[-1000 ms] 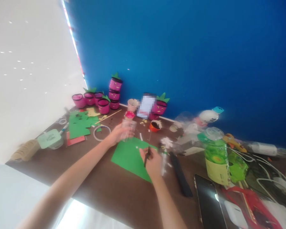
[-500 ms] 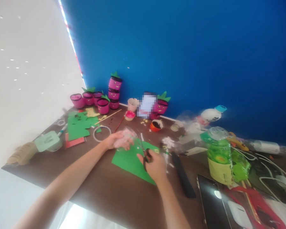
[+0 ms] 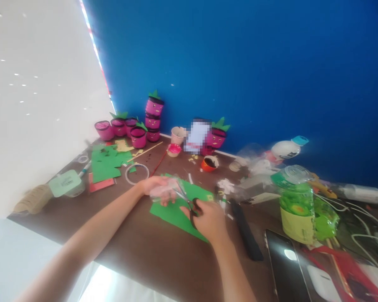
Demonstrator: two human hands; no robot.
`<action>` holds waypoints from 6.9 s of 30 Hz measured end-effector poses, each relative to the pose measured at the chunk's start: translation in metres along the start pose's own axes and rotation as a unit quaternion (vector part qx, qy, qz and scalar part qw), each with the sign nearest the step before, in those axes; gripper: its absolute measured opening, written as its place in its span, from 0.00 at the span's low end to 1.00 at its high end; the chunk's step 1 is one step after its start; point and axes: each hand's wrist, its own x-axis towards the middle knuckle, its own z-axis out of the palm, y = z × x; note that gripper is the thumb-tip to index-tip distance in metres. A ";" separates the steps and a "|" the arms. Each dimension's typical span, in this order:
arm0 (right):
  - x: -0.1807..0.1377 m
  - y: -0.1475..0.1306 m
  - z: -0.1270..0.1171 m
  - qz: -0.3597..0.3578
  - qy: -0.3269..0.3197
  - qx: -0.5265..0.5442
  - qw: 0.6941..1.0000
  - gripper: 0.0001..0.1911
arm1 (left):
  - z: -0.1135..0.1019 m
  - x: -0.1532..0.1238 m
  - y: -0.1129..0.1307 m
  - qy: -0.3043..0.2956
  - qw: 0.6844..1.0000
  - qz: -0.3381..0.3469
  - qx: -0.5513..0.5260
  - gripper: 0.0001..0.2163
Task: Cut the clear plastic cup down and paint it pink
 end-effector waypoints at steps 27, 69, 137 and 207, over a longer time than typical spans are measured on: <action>0.000 -0.009 -0.004 0.073 -0.071 0.069 0.992 0.23 | 0.007 -0.001 0.003 0.026 0.999 0.022 -0.005 0.21; -0.011 -0.052 0.027 0.332 -0.230 0.714 0.571 0.36 | 0.017 0.004 0.008 0.183 0.936 0.288 -0.084 0.28; -0.002 -0.049 0.027 0.353 -0.018 0.500 0.790 0.29 | 0.040 0.017 -0.006 0.354 0.853 0.383 -0.034 0.33; 0.041 -0.014 0.038 0.379 0.051 0.530 0.757 0.14 | 0.030 -0.003 0.006 0.425 0.874 0.164 0.169 0.19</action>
